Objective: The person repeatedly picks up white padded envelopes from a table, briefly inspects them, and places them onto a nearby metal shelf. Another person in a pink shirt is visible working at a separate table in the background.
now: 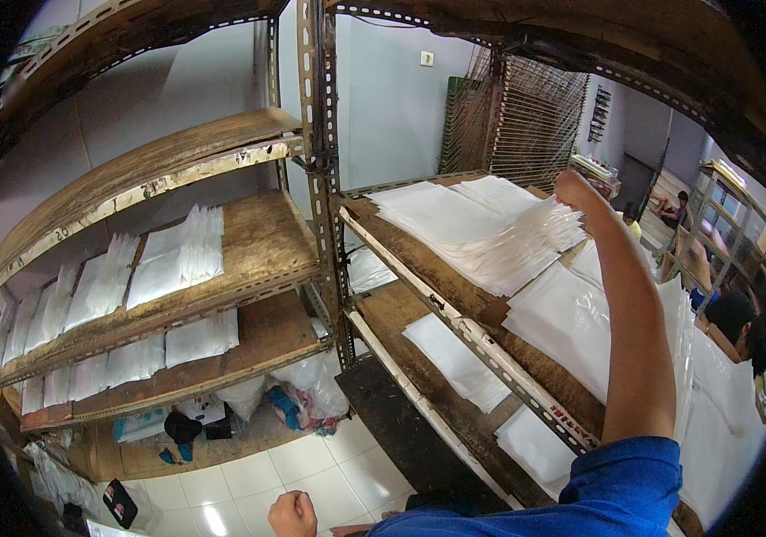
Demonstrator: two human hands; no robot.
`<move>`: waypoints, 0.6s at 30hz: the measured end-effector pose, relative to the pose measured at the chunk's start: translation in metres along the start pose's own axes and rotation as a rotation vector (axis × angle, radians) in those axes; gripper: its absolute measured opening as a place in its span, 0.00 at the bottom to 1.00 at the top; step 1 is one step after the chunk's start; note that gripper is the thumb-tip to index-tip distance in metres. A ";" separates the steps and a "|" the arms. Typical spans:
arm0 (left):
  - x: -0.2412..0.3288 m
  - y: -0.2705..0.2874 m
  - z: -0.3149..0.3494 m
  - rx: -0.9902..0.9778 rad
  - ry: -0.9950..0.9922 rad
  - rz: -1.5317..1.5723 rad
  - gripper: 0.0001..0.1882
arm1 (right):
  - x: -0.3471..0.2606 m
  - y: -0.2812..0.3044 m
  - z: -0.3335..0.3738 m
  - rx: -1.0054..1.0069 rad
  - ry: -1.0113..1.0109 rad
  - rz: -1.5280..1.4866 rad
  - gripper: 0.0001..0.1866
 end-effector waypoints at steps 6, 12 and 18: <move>0.005 0.000 0.017 -0.037 0.052 -0.036 0.09 | -0.022 0.013 -0.003 0.019 0.004 0.165 0.10; 0.000 0.011 0.023 -0.005 0.046 -0.083 0.08 | -0.050 0.087 -0.001 -0.030 -0.232 -0.308 0.13; -0.017 0.020 0.032 0.076 -0.041 -0.111 0.06 | -0.030 0.152 0.052 0.090 -0.193 -0.452 0.18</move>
Point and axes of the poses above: each hand's wrist, its own z-axis away from the middle knuckle, its own y-axis out of the back of the hand, x = y × z, the point moved 1 cm from there along -z, towards the middle knuckle, and after that the axes turned 5 degrees about z, right-handed, at the moved point
